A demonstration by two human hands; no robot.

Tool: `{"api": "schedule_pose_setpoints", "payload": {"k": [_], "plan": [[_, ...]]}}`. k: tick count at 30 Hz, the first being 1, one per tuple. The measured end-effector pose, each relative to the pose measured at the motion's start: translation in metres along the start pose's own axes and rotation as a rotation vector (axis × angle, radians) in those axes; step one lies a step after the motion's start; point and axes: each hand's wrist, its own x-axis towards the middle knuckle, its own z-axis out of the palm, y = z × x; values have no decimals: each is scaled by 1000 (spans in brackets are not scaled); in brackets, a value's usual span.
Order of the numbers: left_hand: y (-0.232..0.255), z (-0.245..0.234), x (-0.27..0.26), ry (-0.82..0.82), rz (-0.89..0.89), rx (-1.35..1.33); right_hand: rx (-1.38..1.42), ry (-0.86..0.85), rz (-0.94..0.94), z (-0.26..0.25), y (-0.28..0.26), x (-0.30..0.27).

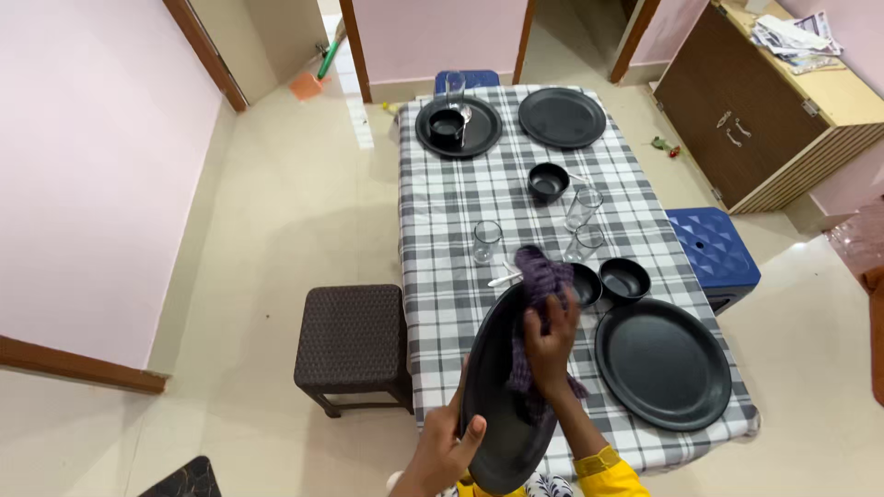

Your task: The person wipes plates, bowls, and glasses with a cloth and places them on a table.

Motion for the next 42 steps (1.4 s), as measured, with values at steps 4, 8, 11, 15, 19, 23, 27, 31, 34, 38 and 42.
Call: {"api": "schedule_pose_setpoints", "payload": {"k": [4,8,11,15,19,23,27,31,34,38,42], "plan": [[-1,20,-2,172,193,-39,325,67,417,-3,0,-34],[-8,40,13,434,301,-54,118,-207,-232,-12,-31,-115],[-14,50,12,617,167,-25,42,-301,-340,-39,-12,-120],[-33,56,12,604,-115,-142,-147,-94,171,-56,54,-75],[-43,47,8,602,-33,-568,643,-131,835,-114,118,-22],[-49,34,20,496,-174,-948,1034,-383,1030,-160,111,-20],[-73,30,28,577,-107,-279,648,-447,627,-184,72,-15],[-108,31,26,465,-477,-1044,153,-787,-86,-187,29,-18],[-150,44,18,360,-402,-1387,-15,-1029,-334,-194,-13,-36],[-178,55,-1,205,-149,-1518,-89,-1454,-116,-200,-39,-28],[-132,61,-6,133,-47,-1701,186,-1314,49,-193,-18,-24]]}}
